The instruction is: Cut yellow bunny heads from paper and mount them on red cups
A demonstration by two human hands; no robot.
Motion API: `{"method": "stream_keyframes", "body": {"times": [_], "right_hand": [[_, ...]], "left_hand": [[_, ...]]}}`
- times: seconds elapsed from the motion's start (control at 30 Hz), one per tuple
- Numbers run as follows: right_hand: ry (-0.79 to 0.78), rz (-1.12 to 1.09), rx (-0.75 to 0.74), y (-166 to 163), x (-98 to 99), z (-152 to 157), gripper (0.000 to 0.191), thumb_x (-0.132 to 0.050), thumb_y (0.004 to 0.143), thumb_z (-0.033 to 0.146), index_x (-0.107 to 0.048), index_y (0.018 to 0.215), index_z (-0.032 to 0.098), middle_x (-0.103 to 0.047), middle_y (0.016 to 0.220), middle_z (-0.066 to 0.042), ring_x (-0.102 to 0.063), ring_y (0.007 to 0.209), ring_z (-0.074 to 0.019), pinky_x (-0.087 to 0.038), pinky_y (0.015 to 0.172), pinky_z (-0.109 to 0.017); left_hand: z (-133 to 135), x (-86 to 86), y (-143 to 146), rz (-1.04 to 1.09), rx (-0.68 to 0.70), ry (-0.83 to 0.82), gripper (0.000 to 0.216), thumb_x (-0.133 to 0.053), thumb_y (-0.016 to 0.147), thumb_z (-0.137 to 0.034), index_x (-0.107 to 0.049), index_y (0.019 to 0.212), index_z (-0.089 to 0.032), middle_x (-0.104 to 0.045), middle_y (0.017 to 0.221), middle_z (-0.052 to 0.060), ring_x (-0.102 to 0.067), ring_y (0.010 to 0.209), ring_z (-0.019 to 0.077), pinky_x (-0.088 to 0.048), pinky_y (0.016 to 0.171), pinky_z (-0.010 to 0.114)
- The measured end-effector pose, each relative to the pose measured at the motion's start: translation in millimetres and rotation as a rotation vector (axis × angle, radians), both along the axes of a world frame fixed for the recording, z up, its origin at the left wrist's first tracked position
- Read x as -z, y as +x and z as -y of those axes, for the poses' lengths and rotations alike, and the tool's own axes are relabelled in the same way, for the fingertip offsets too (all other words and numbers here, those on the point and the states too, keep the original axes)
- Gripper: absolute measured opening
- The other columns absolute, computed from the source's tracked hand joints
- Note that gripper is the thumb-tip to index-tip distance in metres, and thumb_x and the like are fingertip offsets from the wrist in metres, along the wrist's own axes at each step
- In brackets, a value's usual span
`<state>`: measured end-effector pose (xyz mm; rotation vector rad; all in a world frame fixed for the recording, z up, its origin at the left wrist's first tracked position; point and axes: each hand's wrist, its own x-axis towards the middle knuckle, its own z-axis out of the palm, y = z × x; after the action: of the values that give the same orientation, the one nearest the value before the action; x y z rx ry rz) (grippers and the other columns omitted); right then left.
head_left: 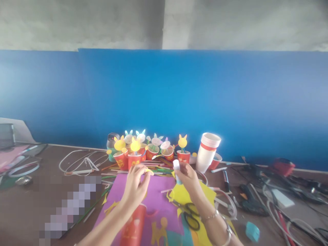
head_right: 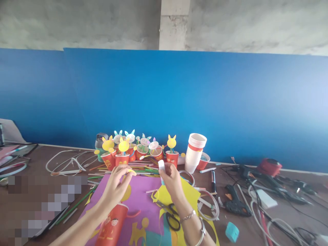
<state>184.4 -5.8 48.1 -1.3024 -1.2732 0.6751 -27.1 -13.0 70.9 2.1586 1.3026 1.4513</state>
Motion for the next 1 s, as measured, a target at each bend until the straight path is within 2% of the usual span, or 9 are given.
{"method": "stream_keyframes", "body": {"times": [0.17,0.3,0.43,0.57,0.67,0.77,0.8,0.93,1.0], "right_hand": [[-0.008,0.085,0.047,1,19.6,-8,0.022,-0.057,0.076,0.037,-0.056,0.087,0.018,-0.071,0.076,-0.007,-0.068,0.068,-0.0209,-0.052,0.058,-0.029],[-0.036,0.205,0.155,4,29.4,-9,0.025,-0.064,0.071,0.035,-0.058,0.088,0.018,-0.071,0.073,-0.007,-0.067,0.07,-0.0246,-0.048,0.062,-0.032],[-0.039,0.57,0.337,9,37.8,-7,0.036,-0.062,0.075,0.035,-0.053,0.104,0.018,-0.071,0.074,-0.005,-0.065,0.078,-0.028,-0.044,0.071,-0.037],[0.039,0.86,0.458,8,34.2,-3,0.028,-0.063,0.076,0.033,-0.059,0.099,0.017,-0.07,0.085,-0.012,-0.059,0.092,-0.0321,-0.041,0.077,-0.04],[0.127,0.769,0.286,-3,17.0,3,0.014,-0.057,0.079,0.026,-0.065,0.088,0.017,-0.068,0.091,-0.012,-0.058,0.09,-0.0282,-0.043,0.079,-0.04],[0.174,0.494,-0.16,-21,-5.0,15,0.016,-0.053,0.083,0.023,-0.067,0.087,0.019,-0.067,0.087,-0.007,-0.06,0.082,-0.0201,-0.046,0.076,-0.031],[0.161,0.43,-0.249,-27,-11.1,20,0.015,-0.055,0.082,0.024,-0.068,0.088,0.019,-0.067,0.086,-0.006,-0.06,0.08,-0.019,-0.046,0.072,-0.03],[0.131,0.327,-0.293,-41,-23.2,31,0.012,-0.059,0.078,0.02,-0.066,0.068,0.019,-0.063,0.071,-0.002,-0.057,0.071,-0.0175,-0.044,0.066,-0.027],[0.066,0.276,-0.261,-40,-23.1,31,0.016,-0.058,0.079,0.022,-0.066,0.066,0.019,-0.063,0.066,-0.001,-0.055,0.064,-0.016,-0.042,0.061,-0.026]], "left_hand": [[0,3.3,1,-0.051,0.046,-0.027,0.023,-0.045,0.089,-0.023,-0.062,0.074,-0.022,-0.065,0.084,0.004,-0.059,0.087,0.0206,-0.047,0.08,0.035],[-3,6.9,2,-0.091,0.056,-0.028,0.021,-0.051,0.086,-0.025,-0.067,0.073,-0.023,-0.065,0.088,0.005,-0.059,0.09,0.022,-0.048,0.081,0.036],[-3,7.1,3,-0.087,0.052,-0.083,0.018,-0.057,0.083,-0.027,-0.07,0.07,-0.022,-0.064,0.088,0.006,-0.06,0.089,0.0217,-0.05,0.078,0.034],[-1,5.6,4,-0.115,0.043,-0.083,0.018,-0.059,0.081,-0.027,-0.069,0.067,-0.022,-0.063,0.088,0.005,-0.06,0.089,0.0215,-0.05,0.079,0.034],[1,4.2,5,-0.188,0.013,-0.048,0.016,-0.062,0.079,-0.023,-0.067,0.063,-0.021,-0.063,0.09,0.005,-0.059,0.09,0.0229,-0.047,0.082,0.038],[4,3.8,5,-0.26,0.035,-0.011,0.014,-0.063,0.078,-0.02,-0.065,0.063,-0.02,-0.063,0.091,0.005,-0.057,0.091,0.0234,-0.044,0.083,0.04],[6,3.8,5,-0.278,0.049,0.002,0.014,-0.063,0.078,-0.02,-0.065,0.064,-0.02,-0.063,0.092,0.005,-0.057,0.093,0.0235,-0.044,0.083,0.04],[8,1.0,4,-0.329,0.105,-0.017,0.013,-0.063,0.079,-0.022,-0.066,0.066,-0.021,-0.063,0.098,0.005,-0.055,0.1,0.0244,-0.041,0.087,0.039],[4,-3.5,-1,-0.348,0.101,-0.075,0.003,-0.065,0.077,-0.023,-0.068,0.079,-0.023,-0.063,0.1,0.005,-0.055,0.101,0.0249,-0.041,0.089,0.039]]}}
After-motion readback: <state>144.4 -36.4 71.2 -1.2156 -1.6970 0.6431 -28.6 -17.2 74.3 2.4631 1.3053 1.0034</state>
